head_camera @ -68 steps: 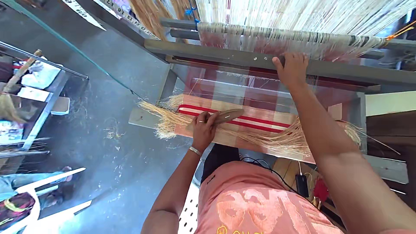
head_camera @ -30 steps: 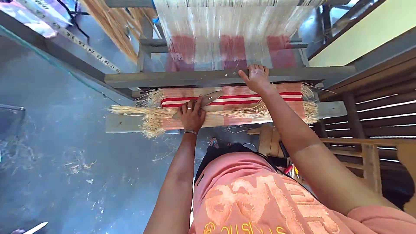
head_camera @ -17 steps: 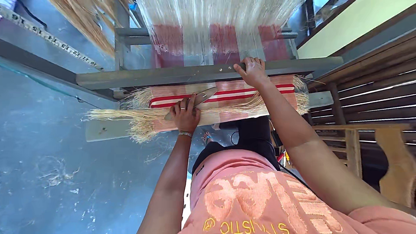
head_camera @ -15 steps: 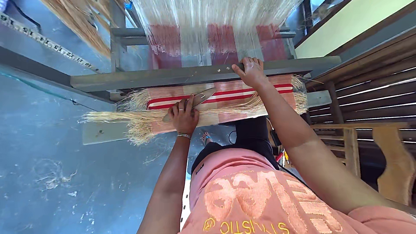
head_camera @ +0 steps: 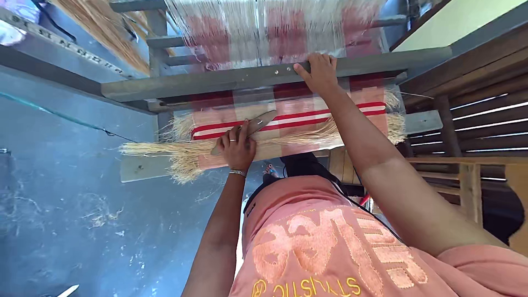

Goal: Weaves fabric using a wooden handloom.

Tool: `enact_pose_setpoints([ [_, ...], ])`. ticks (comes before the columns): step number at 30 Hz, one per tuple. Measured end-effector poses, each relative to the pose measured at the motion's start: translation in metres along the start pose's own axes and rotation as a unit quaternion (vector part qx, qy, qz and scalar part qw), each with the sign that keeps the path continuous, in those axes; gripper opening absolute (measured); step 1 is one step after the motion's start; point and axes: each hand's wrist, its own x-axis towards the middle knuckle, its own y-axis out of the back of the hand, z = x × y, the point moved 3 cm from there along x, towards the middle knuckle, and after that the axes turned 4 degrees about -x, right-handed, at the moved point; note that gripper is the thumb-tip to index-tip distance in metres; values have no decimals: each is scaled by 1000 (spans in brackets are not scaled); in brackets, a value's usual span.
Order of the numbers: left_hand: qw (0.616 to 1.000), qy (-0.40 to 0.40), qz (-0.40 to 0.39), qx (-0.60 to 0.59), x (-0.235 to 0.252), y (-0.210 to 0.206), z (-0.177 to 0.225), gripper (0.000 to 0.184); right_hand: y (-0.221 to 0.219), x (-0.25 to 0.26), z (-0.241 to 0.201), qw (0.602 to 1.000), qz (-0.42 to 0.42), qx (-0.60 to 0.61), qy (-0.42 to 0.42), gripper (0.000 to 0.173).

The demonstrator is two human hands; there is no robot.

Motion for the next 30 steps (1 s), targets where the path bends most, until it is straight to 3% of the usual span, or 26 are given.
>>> enact_pose_setpoints([
  [5, 1000, 0, -11, -8, 1, -2, -3, 55, 5, -55, -10, 1000, 21, 9, 1, 71],
  [10, 1000, -9, -1, 13, 2, -1, -1, 54, -6, -59, -11, 996, 87, 22, -22, 62],
  [13, 1000, -6, -3, 13, 4, 0, -1, 52, -20, -95, -20, 972, 208, 97, 53, 43],
  [16, 999, -1, -48, 2, 8, 8, 0, 51, -39, -167, -24, 960, 189, 181, 99, 32],
  [18, 996, -10, -84, -10, 16, 15, 1, 52, -47, -201, -1, 965, 161, 198, 62, 25],
  [20, 993, -25, -116, -24, 24, 19, 0, 52, -43, -223, 36, 968, 147, 204, -29, 21],
  [24, 990, -61, -126, -34, 46, 13, 4, 52, -25, -230, 106, 938, 194, 217, -189, 27],
  [27, 989, -71, -120, -36, 55, 6, 11, 52, -13, -207, 124, 921, 232, 241, -201, 24],
  [30, 992, -66, -107, -26, 53, 7, 14, 51, -13, -172, 126, 922, 210, 257, -201, 26],
])
